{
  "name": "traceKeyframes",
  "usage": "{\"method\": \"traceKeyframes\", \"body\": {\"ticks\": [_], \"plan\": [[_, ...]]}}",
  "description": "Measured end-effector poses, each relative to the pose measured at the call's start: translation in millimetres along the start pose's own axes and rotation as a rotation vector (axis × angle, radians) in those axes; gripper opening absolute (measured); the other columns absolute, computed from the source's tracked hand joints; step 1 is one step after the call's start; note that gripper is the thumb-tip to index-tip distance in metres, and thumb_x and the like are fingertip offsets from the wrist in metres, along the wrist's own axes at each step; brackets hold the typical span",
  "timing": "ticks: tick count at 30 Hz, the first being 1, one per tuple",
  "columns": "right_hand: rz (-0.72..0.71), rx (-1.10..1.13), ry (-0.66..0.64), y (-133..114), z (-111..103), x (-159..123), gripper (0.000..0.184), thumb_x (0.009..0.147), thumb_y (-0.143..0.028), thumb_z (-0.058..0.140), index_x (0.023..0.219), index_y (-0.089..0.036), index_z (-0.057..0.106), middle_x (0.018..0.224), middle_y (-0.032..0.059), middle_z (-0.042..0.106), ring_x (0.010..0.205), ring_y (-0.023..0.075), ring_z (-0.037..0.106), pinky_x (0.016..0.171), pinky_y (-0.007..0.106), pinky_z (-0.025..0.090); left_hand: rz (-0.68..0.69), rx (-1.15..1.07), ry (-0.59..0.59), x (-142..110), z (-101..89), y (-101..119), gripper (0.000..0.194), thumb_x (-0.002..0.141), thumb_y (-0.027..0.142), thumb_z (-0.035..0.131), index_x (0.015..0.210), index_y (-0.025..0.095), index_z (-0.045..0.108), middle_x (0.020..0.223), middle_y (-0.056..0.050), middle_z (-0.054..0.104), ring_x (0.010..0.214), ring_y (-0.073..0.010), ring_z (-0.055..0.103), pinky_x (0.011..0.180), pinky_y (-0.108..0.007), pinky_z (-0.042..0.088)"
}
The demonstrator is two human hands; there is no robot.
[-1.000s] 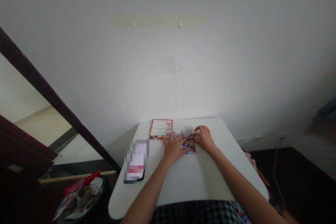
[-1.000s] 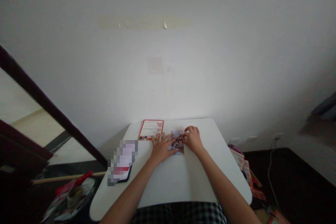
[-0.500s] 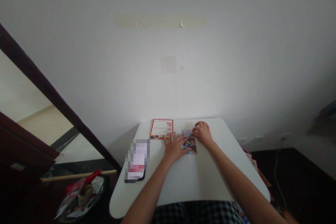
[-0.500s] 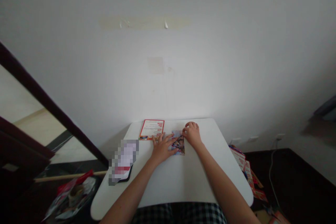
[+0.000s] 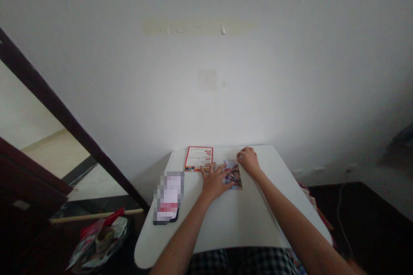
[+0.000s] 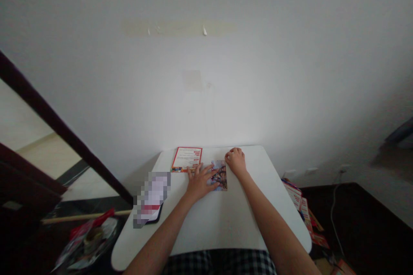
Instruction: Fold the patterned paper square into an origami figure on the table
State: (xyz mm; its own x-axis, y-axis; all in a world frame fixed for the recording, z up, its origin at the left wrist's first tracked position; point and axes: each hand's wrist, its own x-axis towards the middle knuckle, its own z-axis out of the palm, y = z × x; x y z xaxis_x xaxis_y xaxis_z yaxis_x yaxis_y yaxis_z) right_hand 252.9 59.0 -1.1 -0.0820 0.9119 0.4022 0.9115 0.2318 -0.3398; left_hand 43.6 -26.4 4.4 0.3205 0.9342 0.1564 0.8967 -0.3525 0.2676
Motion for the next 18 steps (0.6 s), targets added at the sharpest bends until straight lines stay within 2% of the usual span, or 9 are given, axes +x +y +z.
{"method": "traceKeyframes", "body": {"ticks": [3, 8, 13, 18], "plan": [[0.020, 0.032, 0.007, 6.9, 4.0, 1.4, 0.013, 0.087, -0.028, 0.061, 0.090, -0.025, 0.073, 0.109, 0.0084, 0.062, 0.111, 0.0249, 0.048, 0.090, 0.034, 0.040, 0.000, 0.018, -0.006, 0.1, 0.0, 0.4, 0.059, 0.081, 0.074, 0.048, 0.137, 0.057, 0.044, 0.154, 0.009, 0.042, 0.146, -0.0393, 0.020, 0.108, -0.078, -0.009], [-0.002, 0.085, 0.008, 16.6, 5.4, 4.5, 0.015, 0.088, -0.028, 0.059, 0.091, -0.023, 0.074, 0.109, 0.0081, 0.063, 0.111, 0.0233, 0.049, 0.094, 0.034, 0.040, 0.005, -0.008, -0.002, 0.3, -0.4, 0.4, 0.058, 0.081, 0.074, 0.048, 0.137, 0.056, 0.045, 0.153, 0.009, 0.043, 0.146, -0.0396, 0.021, 0.108, -0.078, -0.011], [-0.096, 0.117, -0.046, 15.1, 3.8, 3.4, 0.010, 0.084, -0.028, 0.066, 0.084, -0.024, 0.075, 0.112, 0.0061, 0.063, 0.115, 0.0232, 0.047, 0.097, 0.035, 0.039, -0.002, -0.024, -0.003, 0.1, -1.0, 1.1, 0.059, 0.081, 0.073, 0.050, 0.137, 0.056, 0.045, 0.153, 0.008, 0.043, 0.146, -0.0396, 0.020, 0.108, -0.076, -0.015], [-0.135, 0.120, -0.066, 11.4, 2.6, -1.1, 0.009, 0.084, -0.027, 0.065, 0.083, -0.023, 0.074, 0.114, 0.0069, 0.061, 0.118, 0.0244, 0.044, 0.100, 0.039, 0.038, -0.015, -0.012, -0.009, -0.1, -1.4, 2.2, 0.058, 0.081, 0.074, 0.049, 0.136, 0.057, 0.045, 0.153, 0.010, 0.043, 0.146, -0.0381, 0.021, 0.108, -0.076, -0.014]]}}
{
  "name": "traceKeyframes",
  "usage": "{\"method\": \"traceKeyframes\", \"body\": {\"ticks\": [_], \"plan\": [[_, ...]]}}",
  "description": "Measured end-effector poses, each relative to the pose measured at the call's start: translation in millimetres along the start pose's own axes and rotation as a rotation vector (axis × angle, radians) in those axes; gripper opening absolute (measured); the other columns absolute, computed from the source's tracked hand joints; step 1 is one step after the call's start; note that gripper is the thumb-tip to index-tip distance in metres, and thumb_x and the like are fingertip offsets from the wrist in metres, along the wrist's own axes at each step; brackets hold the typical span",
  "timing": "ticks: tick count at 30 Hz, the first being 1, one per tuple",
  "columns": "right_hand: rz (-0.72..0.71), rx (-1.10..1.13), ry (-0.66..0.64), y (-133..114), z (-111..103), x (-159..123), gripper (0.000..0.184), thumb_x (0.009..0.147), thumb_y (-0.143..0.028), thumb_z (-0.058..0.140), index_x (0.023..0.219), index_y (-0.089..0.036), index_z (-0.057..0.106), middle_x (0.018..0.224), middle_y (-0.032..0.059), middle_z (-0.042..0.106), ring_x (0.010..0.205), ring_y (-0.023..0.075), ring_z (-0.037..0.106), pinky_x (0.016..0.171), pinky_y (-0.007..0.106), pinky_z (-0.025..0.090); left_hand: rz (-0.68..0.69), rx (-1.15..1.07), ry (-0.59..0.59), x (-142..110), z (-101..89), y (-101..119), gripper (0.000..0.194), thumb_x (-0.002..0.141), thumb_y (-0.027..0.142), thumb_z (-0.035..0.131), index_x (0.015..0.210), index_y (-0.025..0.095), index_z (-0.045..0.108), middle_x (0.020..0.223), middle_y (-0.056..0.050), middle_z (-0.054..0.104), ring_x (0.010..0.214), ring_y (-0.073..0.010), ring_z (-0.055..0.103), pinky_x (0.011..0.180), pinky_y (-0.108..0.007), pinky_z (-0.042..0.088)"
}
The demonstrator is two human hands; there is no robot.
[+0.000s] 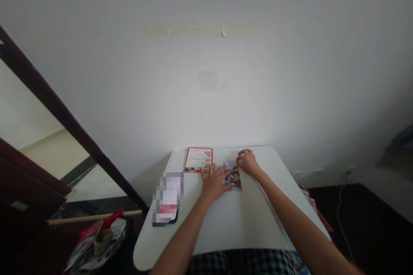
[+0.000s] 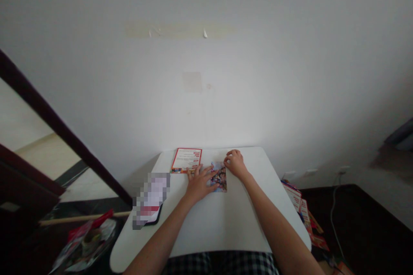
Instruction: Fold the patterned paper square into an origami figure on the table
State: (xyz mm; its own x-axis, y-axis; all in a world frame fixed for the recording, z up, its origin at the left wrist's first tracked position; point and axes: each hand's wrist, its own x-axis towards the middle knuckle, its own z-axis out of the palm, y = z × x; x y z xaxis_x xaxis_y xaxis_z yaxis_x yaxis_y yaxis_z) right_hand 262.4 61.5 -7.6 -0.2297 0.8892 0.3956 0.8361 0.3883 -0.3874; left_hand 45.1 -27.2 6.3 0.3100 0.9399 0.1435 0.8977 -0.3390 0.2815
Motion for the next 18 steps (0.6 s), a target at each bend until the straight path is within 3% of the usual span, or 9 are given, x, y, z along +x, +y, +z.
{"method": "traceKeyframes", "body": {"ticks": [7, 18], "plan": [[-0.058, -0.002, -0.041, -1.9, -5.2, -10.6, 0.009, 0.084, -0.024, 0.065, 0.083, -0.024, 0.073, 0.117, 0.0057, 0.060, 0.120, 0.0242, 0.043, 0.104, 0.042, 0.036, -0.004, 0.040, -0.009, -0.3, -1.8, 2.2, 0.058, 0.082, 0.072, 0.049, 0.138, 0.056, 0.045, 0.154, 0.008, 0.042, 0.146, -0.0387, 0.020, 0.110, -0.076, -0.008], [-0.167, 0.040, -0.076, -3.9, -8.7, -36.0, 0.010, 0.084, -0.023, 0.064, 0.087, -0.025, 0.073, 0.117, 0.0061, 0.061, 0.127, 0.0267, 0.041, 0.108, 0.048, 0.036, -0.002, 0.019, -0.012, -0.6, -3.0, 2.4, 0.060, 0.081, 0.073, 0.050, 0.137, 0.054, 0.047, 0.154, 0.007, 0.043, 0.146, -0.0394, 0.020, 0.110, -0.076, -0.011]]}}
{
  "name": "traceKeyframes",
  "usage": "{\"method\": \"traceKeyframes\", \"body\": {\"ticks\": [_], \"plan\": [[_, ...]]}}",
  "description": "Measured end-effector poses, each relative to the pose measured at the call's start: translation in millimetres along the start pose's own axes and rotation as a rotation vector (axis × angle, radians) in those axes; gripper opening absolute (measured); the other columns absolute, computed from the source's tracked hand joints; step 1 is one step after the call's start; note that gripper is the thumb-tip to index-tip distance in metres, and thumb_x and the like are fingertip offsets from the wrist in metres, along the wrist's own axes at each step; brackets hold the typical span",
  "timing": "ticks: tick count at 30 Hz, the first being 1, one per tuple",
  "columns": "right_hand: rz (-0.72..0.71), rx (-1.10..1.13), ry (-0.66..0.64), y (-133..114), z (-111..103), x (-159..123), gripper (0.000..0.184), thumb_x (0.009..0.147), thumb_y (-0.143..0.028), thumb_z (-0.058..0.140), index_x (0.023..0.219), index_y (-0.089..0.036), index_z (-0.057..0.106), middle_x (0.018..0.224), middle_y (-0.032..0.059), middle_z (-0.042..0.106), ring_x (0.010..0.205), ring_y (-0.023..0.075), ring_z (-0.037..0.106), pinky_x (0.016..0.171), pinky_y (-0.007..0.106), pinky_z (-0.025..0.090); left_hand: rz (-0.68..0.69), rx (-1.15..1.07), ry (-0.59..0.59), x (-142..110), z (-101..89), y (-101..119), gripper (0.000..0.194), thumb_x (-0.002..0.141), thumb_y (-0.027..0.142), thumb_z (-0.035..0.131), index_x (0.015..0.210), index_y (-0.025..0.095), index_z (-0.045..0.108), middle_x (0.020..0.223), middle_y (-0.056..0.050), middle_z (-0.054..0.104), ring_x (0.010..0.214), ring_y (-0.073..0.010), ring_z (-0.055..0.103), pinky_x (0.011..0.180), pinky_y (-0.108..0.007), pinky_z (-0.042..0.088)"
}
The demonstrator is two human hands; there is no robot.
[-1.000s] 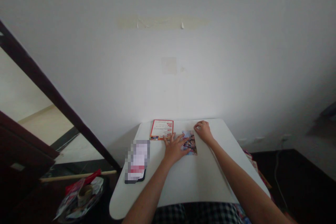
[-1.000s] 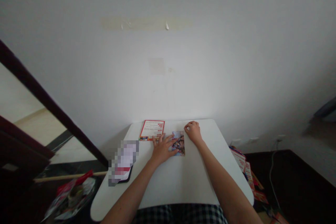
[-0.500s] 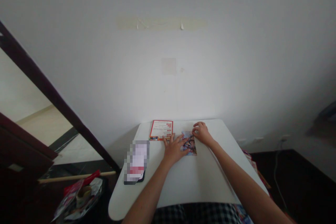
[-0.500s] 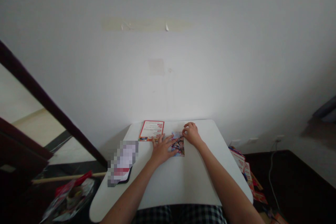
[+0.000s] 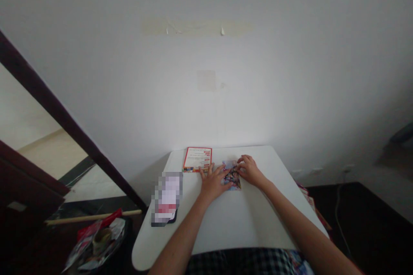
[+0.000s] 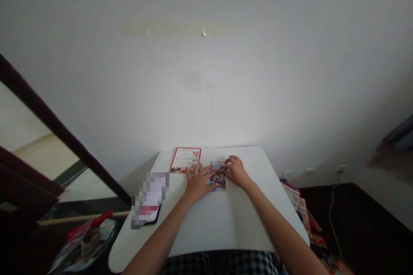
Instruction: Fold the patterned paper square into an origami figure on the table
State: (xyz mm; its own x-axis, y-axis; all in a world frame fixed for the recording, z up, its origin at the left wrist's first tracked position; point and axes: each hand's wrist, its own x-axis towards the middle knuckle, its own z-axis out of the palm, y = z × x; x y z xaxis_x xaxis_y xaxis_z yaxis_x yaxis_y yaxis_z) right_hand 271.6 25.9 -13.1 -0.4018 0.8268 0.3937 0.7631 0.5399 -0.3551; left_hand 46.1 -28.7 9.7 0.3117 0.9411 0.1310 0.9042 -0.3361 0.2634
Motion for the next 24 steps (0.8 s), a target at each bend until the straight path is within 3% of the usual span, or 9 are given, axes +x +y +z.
{"method": "traceKeyframes", "body": {"ticks": [24], "plan": [[-0.085, 0.097, -0.030, -33.6, -16.9, -54.7, 0.010, 0.083, -0.022, 0.066, 0.087, -0.028, 0.072, 0.106, 0.0055, 0.063, 0.128, 0.0277, 0.045, 0.105, 0.049, 0.040, -0.005, 0.027, 0.017, -0.3, -0.9, 1.4, 0.057, 0.082, 0.069, 0.053, 0.137, 0.057, 0.045, 0.153, 0.009, 0.043, 0.145, -0.0389, 0.022, 0.110, -0.077, -0.008]]}}
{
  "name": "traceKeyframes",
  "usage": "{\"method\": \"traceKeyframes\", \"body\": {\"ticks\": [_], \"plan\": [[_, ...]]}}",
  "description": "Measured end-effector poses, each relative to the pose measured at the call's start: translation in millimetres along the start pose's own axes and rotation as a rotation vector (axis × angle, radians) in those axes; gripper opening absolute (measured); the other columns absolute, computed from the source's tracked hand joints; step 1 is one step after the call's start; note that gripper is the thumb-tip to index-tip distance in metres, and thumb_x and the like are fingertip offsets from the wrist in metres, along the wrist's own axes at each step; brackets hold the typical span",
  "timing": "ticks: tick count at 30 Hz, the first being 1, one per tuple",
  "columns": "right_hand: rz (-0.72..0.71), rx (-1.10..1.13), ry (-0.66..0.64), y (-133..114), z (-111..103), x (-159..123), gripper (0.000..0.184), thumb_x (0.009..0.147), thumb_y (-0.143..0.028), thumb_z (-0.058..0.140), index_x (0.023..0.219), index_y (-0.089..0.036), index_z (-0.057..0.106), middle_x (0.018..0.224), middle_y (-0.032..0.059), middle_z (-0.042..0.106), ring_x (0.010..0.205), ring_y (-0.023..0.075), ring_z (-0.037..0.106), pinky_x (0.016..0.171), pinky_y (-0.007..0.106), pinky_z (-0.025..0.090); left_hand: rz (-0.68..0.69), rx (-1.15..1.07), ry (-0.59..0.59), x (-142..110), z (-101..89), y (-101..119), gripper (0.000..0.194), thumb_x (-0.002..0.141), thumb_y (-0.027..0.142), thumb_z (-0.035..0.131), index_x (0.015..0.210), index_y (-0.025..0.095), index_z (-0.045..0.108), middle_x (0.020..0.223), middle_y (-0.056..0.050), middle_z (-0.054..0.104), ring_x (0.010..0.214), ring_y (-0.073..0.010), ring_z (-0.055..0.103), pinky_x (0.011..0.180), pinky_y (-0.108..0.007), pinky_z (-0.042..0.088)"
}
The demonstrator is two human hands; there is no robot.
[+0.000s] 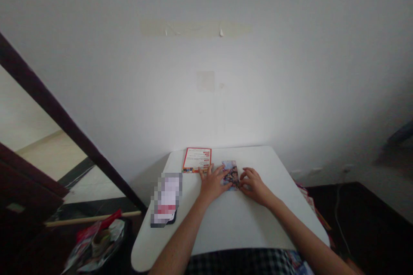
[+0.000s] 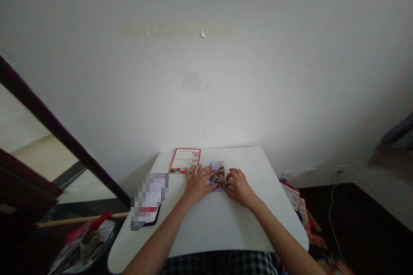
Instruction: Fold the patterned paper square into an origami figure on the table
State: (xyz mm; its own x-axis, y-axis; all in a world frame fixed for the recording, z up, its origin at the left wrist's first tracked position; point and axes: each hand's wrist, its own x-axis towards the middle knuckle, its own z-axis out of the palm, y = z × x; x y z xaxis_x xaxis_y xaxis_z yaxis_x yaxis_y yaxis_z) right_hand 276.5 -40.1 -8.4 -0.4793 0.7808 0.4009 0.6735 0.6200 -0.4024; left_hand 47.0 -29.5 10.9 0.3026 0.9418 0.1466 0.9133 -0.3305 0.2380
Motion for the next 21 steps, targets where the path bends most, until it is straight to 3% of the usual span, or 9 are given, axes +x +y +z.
{"method": "traceKeyframes", "body": {"ticks": [15, 21], "plan": [[0.013, 0.068, -0.030, -7.2, -3.8, -10.2, 0.009, 0.085, -0.025, 0.063, 0.087, -0.028, 0.071, 0.111, 0.0058, 0.061, 0.131, 0.0283, 0.041, 0.109, 0.051, 0.037, 0.005, -0.030, 0.018, 0.6, 4.0, -3.0, 0.056, 0.082, 0.069, 0.053, 0.136, 0.057, 0.045, 0.153, 0.010, 0.044, 0.145, -0.0384, 0.022, 0.109, -0.078, -0.011], [0.071, 0.108, 0.079, 5.7, 4.1, -4.7, 0.006, 0.085, -0.027, 0.066, 0.083, -0.027, 0.071, 0.113, 0.0076, 0.059, 0.127, 0.0285, 0.043, 0.105, 0.050, 0.041, 0.008, -0.013, 0.029, 0.6, 5.2, -3.9, 0.056, 0.082, 0.072, 0.051, 0.135, 0.058, 0.045, 0.152, 0.010, 0.044, 0.145, -0.0380, 0.023, 0.109, -0.079, -0.009]]}}
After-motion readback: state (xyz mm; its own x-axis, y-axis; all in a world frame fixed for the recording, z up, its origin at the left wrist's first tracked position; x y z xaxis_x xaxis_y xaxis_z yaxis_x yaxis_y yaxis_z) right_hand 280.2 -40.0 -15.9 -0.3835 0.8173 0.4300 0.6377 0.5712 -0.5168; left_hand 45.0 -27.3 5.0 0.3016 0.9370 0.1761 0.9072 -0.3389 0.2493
